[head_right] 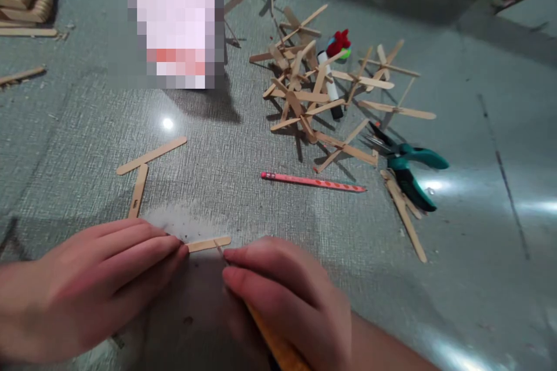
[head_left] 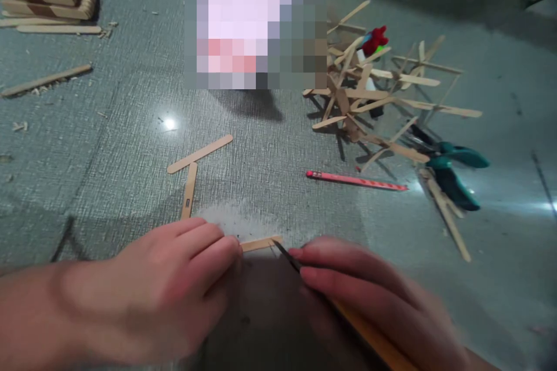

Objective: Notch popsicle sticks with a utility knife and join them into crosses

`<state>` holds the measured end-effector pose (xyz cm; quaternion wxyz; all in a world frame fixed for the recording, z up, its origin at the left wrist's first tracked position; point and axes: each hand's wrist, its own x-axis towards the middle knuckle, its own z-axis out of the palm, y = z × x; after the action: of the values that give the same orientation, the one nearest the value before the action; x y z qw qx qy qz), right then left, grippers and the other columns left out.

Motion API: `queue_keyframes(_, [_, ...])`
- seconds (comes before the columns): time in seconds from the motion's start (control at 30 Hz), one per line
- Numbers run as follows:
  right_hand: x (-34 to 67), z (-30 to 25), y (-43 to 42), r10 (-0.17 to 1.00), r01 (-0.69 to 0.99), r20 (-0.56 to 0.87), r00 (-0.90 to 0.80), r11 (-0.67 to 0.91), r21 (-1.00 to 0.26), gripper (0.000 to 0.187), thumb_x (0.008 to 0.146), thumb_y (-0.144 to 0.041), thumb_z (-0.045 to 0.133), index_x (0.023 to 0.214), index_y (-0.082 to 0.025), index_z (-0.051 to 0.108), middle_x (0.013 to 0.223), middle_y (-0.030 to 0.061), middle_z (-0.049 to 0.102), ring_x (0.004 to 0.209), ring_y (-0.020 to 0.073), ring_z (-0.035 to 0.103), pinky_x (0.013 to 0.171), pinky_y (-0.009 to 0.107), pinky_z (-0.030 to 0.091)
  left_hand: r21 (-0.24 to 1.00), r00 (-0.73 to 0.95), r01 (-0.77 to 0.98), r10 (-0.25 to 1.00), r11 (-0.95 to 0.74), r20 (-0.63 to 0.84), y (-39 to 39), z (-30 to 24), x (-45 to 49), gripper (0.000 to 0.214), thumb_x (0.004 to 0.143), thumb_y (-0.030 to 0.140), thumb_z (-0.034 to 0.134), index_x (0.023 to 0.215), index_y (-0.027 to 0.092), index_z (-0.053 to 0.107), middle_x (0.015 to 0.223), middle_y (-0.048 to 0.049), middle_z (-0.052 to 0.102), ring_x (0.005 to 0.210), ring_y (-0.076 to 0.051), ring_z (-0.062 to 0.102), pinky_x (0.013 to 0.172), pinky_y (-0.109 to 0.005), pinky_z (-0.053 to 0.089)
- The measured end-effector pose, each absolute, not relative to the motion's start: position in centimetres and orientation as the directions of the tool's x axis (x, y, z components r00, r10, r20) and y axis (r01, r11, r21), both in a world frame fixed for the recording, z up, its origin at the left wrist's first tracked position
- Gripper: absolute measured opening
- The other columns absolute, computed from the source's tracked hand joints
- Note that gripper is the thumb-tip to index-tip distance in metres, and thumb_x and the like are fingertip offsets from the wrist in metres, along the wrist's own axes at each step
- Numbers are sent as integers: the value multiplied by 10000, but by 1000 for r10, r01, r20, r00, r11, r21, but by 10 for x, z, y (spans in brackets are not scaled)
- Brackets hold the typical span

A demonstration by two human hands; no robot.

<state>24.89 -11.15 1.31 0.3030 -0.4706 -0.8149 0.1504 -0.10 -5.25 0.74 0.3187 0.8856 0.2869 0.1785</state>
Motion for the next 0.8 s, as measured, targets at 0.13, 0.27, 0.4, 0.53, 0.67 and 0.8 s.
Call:
queue_keyframes(0.13, [249,14,-102,859,650,339,-384,512,-562,191,865,-127,647,1031,-217,672,969,53,774,841,182,768,719,279,667,650,750,396,637,-648,178,-51,8,-1,201,971,120,465,990,116,665,729,-19,648,611,-152,585,539,-295,488])
queue_keyframes(0.27, [248,13,-102,863,637,357,-358,505,-582,200,838,-101,646,1007,-200,681,947,60,773,814,178,767,706,267,665,645,749,395,636,-654,186,-52,8,1,197,980,126,463,1020,115,656,741,-23,662,608,-153,598,537,-300,484])
queue_keyframes(0.4, [244,12,-103,882,636,348,-319,471,-611,224,845,-87,632,1031,-201,685,953,65,767,803,179,761,710,274,667,642,744,392,638,-659,200,-52,8,2,186,978,119,466,1037,117,643,751,-27,668,609,-152,605,527,-299,480])
queue_keyframes(0.53, [242,13,-104,902,647,329,-278,429,-630,221,854,-93,629,1030,-213,691,957,53,764,794,178,761,713,267,666,628,745,377,626,-681,232,-53,8,1,187,984,115,451,1031,107,632,753,-39,676,601,-158,614,519,-305,488])
queue_keyframes(0.67, [243,14,-104,902,650,299,-313,432,-625,227,854,-101,642,1047,-211,688,983,57,761,823,177,760,734,269,664,622,752,385,623,-681,216,-54,8,1,202,984,113,449,1036,93,643,768,-47,685,608,-162,629,522,-306,513])
queue_keyframes(0.8, [243,13,-103,897,620,314,-310,441,-648,234,857,-108,626,1053,-224,679,968,51,762,801,186,758,698,283,664,549,793,354,554,-757,253,-49,13,0,271,999,106,406,964,83,674,765,-71,699,627,-171,646,541,-302,536])
